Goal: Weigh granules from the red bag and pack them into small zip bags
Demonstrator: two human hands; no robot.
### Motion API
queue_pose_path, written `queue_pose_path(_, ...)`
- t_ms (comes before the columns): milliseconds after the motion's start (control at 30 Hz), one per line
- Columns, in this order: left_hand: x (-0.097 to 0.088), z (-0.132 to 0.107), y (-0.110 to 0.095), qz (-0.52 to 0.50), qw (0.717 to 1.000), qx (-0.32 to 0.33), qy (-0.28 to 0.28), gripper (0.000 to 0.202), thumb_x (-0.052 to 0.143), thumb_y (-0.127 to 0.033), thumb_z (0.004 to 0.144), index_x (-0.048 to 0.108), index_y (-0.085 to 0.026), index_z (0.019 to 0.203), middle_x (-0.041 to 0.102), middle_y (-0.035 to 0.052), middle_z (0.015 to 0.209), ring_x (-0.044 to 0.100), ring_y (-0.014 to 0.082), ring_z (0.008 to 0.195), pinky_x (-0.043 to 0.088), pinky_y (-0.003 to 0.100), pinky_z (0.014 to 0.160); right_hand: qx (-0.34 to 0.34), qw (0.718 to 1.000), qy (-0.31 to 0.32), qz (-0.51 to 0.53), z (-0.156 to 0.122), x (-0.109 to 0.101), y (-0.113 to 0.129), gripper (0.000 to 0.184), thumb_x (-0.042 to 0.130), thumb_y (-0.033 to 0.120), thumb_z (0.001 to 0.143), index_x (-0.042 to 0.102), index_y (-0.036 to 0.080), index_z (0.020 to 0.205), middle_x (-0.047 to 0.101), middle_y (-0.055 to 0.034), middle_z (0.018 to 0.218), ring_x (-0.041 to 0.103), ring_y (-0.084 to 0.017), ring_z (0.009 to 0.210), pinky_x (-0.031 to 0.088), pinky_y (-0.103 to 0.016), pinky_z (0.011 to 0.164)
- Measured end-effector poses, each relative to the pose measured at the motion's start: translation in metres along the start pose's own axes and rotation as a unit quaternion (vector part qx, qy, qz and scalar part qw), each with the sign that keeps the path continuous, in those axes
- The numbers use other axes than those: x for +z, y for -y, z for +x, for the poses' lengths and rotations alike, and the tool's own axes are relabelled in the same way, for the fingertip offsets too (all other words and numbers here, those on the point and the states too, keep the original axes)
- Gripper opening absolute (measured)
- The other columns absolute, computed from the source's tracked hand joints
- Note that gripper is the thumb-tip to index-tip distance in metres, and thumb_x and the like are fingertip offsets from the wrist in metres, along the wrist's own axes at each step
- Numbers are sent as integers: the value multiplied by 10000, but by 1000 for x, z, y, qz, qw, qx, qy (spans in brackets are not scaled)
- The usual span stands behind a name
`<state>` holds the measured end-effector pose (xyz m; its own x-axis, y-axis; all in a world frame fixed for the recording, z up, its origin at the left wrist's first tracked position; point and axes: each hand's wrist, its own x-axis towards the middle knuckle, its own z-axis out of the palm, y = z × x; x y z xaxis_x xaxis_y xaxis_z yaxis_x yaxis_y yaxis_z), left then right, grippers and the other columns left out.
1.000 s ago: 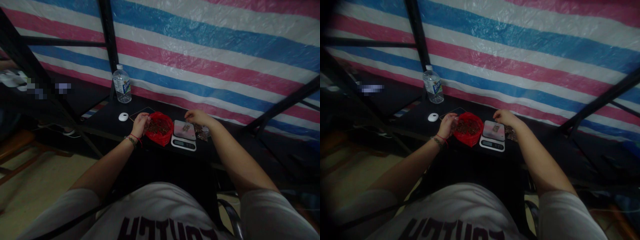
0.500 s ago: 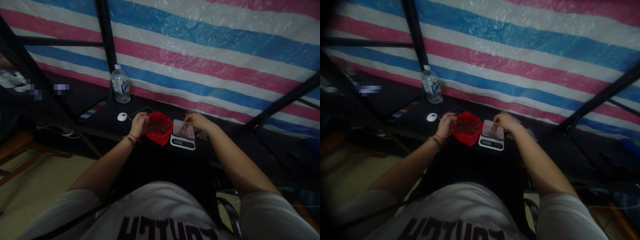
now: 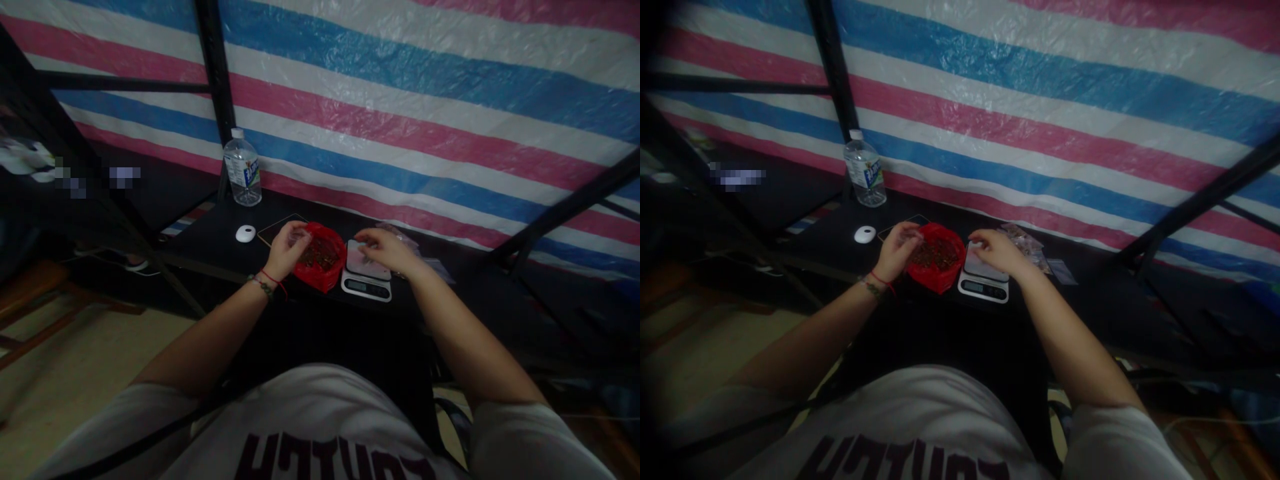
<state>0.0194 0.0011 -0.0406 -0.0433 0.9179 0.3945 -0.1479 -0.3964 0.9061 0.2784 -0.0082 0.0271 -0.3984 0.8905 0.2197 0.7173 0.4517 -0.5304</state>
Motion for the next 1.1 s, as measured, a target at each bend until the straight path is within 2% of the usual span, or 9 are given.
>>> queue_pose_path(167,30,-34,-26,59,986,88,129,482,707,-299,744,542,-193,1184,629,106,1103,617,224,996,486,355,893,-70,977,-2,199,-25,60,50,765,770,260,662,447,259,1356,505,-91,1353,510,-255,1212,437,-404,997)
queue_pose_path(333,49,-56,-35,165,970,129,125,416,694,-323,761,589,-203,1145,620,109,1130,571,259,1080,432,421,986,-45,931,-54,359,-40,92,50,702,746,277,684,442,256,1316,537,-79,1276,543,-224,1147,417,-398,1015)
queue_pose_path(467,40,-41,-43,206,956,152,146,611,768,-379,669,567,-189,1215,582,130,1246,530,294,1160,414,434,1012,20,898,-37,437,-49,83,31,520,731,357,725,539,256,1197,617,-29,991,606,-182,887,504,-350,833)
queue_pose_path(533,26,-21,-43,230,957,109,138,387,614,-363,815,607,-181,1156,644,112,1128,614,245,1015,491,378,899,58,881,-44,467,-54,70,23,480,737,373,721,561,268,1156,603,-4,878,592,-157,772,519,-303,708)
queue_pose_path(600,9,1,-39,297,942,63,141,314,551,-325,845,640,-177,1107,679,98,1049,646,225,909,512,345,831,83,865,-82,489,-60,57,16,466,749,369,707,571,275,1127,583,5,833,574,-147,732,512,-271,632)
queue_pose_path(667,-5,21,-32,409,895,30,176,249,535,-254,824,690,-172,1002,699,97,998,653,238,882,496,347,843,100,852,-123,498,-65,45,10,449,762,359,687,585,267,1089,573,2,826,567,-150,738,510,-257,599)
queue_pose_path(800,-9,43,-14,530,780,13,333,278,503,-123,762,725,-162,924,717,121,973,657,250,898,461,329,885,119,845,-156,497,-74,33,-1,425,761,360,676,600,246,1052,570,-6,814,567,-159,748,520,-268,599)
queue_pose_path(900,-1,50,-2,559,746,39,358,307,496,-88,744,720,-146,945,710,147,1003,649,242,944,438,310,921,113,846,-157,497,-79,30,-6,425,756,365,686,602,242,1063,577,-1,813,569,-150,737,522,-273,614)
queue_pose_path(1100,2,65,12,609,692,6,388,356,548,-109,726,693,-137,1050,708,171,1012,657,252,925,455,316,890,96,842,-153,508,-83,25,-4,432,767,372,676,607,240,1055,580,6,816,569,-136,721,507,-252,599)
